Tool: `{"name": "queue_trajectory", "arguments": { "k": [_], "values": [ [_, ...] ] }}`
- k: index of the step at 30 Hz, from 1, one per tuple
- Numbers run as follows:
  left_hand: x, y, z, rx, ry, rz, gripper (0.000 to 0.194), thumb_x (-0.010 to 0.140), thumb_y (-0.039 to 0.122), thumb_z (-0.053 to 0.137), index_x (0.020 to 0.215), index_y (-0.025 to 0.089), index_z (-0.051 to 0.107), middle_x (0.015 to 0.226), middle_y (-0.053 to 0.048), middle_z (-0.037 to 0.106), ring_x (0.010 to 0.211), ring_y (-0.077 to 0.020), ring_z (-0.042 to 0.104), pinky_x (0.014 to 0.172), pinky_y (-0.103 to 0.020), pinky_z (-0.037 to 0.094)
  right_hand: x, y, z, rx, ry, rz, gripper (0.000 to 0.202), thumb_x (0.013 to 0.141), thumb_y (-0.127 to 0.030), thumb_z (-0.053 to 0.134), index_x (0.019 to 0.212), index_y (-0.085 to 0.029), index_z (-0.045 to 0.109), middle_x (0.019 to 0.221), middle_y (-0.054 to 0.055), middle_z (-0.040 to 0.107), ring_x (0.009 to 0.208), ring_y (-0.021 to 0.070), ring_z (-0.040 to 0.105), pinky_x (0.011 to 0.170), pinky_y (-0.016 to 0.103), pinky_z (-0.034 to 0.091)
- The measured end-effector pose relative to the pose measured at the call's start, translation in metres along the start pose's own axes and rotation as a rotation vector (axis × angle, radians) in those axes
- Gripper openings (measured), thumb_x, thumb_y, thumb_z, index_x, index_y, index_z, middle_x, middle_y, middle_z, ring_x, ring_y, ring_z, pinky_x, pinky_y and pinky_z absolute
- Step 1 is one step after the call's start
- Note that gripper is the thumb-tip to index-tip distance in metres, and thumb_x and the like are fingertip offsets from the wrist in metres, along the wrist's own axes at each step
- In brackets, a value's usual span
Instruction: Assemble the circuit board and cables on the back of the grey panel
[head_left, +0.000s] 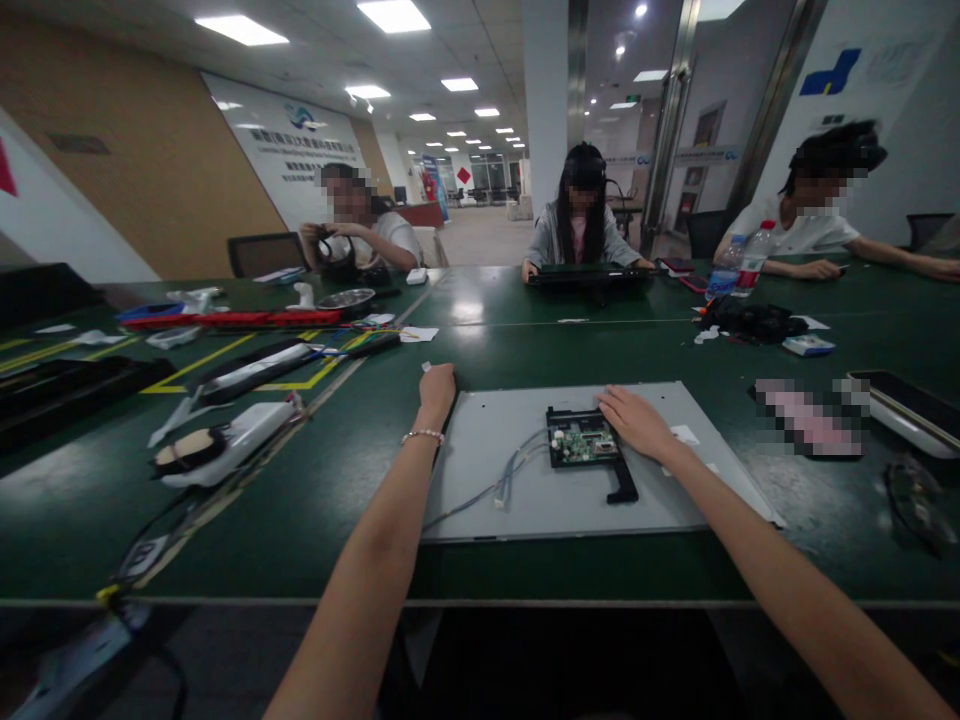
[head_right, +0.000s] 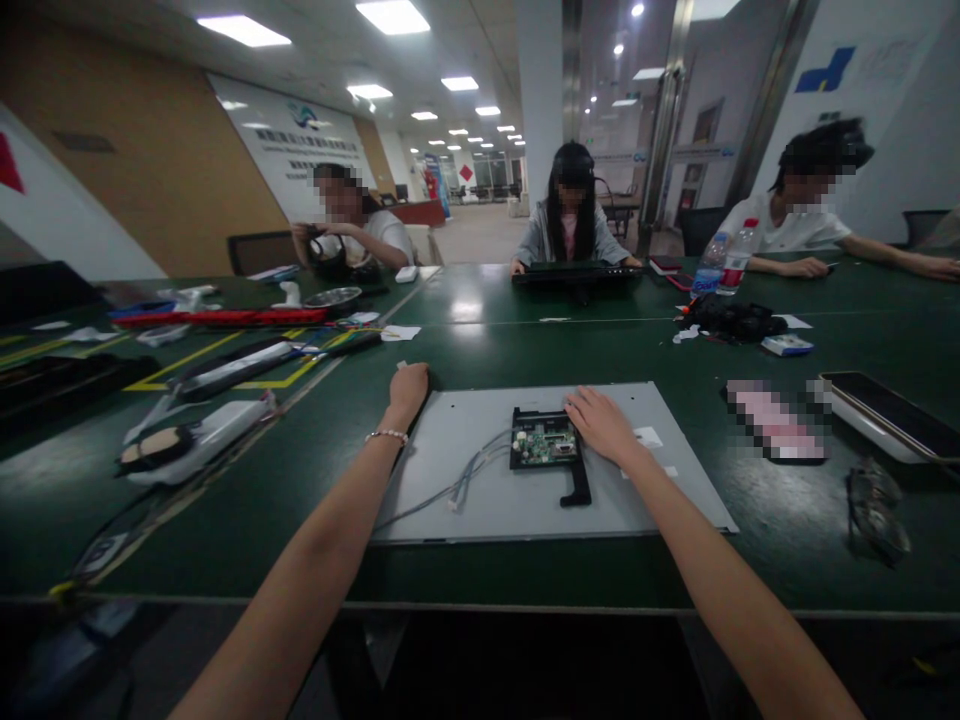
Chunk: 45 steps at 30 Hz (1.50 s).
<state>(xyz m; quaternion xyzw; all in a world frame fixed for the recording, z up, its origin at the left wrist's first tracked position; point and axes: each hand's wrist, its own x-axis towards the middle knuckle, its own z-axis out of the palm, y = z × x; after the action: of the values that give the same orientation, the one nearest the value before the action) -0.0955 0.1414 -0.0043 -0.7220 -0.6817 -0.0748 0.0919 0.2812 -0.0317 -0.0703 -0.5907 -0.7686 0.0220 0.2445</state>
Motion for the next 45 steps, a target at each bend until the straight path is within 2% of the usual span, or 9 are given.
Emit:
{"name": "queue_trajectory", "arguments": {
  "k": [4,9,15,19,23,29,34,40,45],
  "values": [
    [-0.001,-0.001,-0.001,0.001,-0.011,0.028,0.044,0.094,0.009,0.031,0.119,0.01,0.069,0.112,-0.021,0.07,0.112,-0.0256,0.066,0.096,-0.034,0.05,0.0,0.003,0.003,-0.001,-0.003,0.0,0.054,0.103,-0.046,0.027,0.138,-0.02,0.059,0.149,0.011,0.052,0.142,0.0308,0.041,0.116,0.054,0.034],
    [-0.007,-0.006,-0.006,-0.02,-0.039,0.085,0.039,0.097,0.018,0.038,0.116,0.011,0.071,0.113,-0.019,0.072,0.11,-0.025,0.067,0.097,-0.032,0.049,0.0,0.005,0.006,-0.014,0.011,-0.013,0.052,0.103,-0.046,0.028,0.137,-0.022,0.059,0.148,0.01,0.053,0.142,0.0297,0.042,0.117,0.051,0.034],
    [-0.02,-0.012,-0.014,-0.04,-0.043,0.147,0.046,0.091,0.009,0.038,0.122,0.014,0.071,0.121,-0.015,0.07,0.115,-0.0216,0.065,0.105,-0.029,0.044,-0.001,0.006,0.006,-0.008,-0.002,-0.008,0.052,0.103,-0.045,0.03,0.138,-0.02,0.059,0.148,0.011,0.053,0.142,0.0304,0.042,0.117,0.052,0.033],
    [-0.033,-0.008,-0.024,-0.061,-0.021,0.162,0.045,0.091,0.009,0.039,0.121,0.015,0.072,0.121,-0.014,0.071,0.115,-0.0218,0.065,0.104,-0.029,0.044,-0.002,0.008,0.005,0.02,0.009,-0.013,0.052,0.103,-0.046,0.03,0.137,-0.021,0.06,0.147,0.01,0.053,0.141,0.0303,0.042,0.117,0.051,0.033],
    [-0.05,0.011,-0.043,-0.153,0.041,0.276,0.041,0.094,0.015,0.041,0.122,0.014,0.071,0.121,-0.012,0.071,0.113,-0.0229,0.066,0.103,-0.029,0.045,-0.003,0.009,0.001,0.041,0.013,-0.013,0.053,0.102,-0.046,0.03,0.136,-0.02,0.06,0.146,0.011,0.054,0.141,0.0311,0.041,0.119,0.052,0.03],
    [-0.097,0.07,-0.072,-0.261,0.068,0.513,0.036,0.098,0.021,0.044,0.122,0.018,0.071,0.116,-0.007,0.074,0.103,-0.0218,0.069,0.096,-0.029,0.049,-0.004,-0.003,-0.018,0.161,0.127,-0.082,0.049,0.1,-0.042,0.037,0.135,-0.016,0.06,0.139,0.014,0.059,0.133,0.0297,0.05,0.116,0.05,0.036],
    [-0.131,0.112,-0.071,-0.334,0.103,0.71,0.032,0.1,0.027,0.047,0.12,0.022,0.071,0.109,-0.005,0.076,0.094,-0.0206,0.072,0.086,-0.028,0.052,-0.003,-0.031,-0.031,0.295,0.235,-0.172,0.037,0.095,-0.031,0.051,0.129,-0.02,0.063,0.128,0.012,0.066,0.12,0.0269,0.06,0.107,0.047,0.045],
    [-0.14,0.124,-0.051,-0.411,0.122,0.778,0.034,0.1,0.023,0.046,0.126,0.022,0.066,0.12,-0.005,0.072,0.103,-0.0205,0.071,0.089,-0.028,0.052,-0.001,-0.071,-0.035,0.377,0.267,-0.276,0.029,0.09,-0.021,0.059,0.118,-0.019,0.066,0.114,0.011,0.07,0.107,0.0254,0.064,0.097,0.041,0.049],
    [-0.146,0.124,-0.051,-0.514,0.095,0.756,0.032,0.1,0.025,0.047,0.126,0.023,0.065,0.115,-0.004,0.074,0.1,-0.0208,0.072,0.087,-0.027,0.052,0.0,-0.083,-0.035,0.395,0.293,-0.261,0.025,0.086,-0.015,0.06,0.11,-0.021,0.065,0.103,0.008,0.069,0.097,0.024,0.065,0.089,0.038,0.052]
  ]
}}
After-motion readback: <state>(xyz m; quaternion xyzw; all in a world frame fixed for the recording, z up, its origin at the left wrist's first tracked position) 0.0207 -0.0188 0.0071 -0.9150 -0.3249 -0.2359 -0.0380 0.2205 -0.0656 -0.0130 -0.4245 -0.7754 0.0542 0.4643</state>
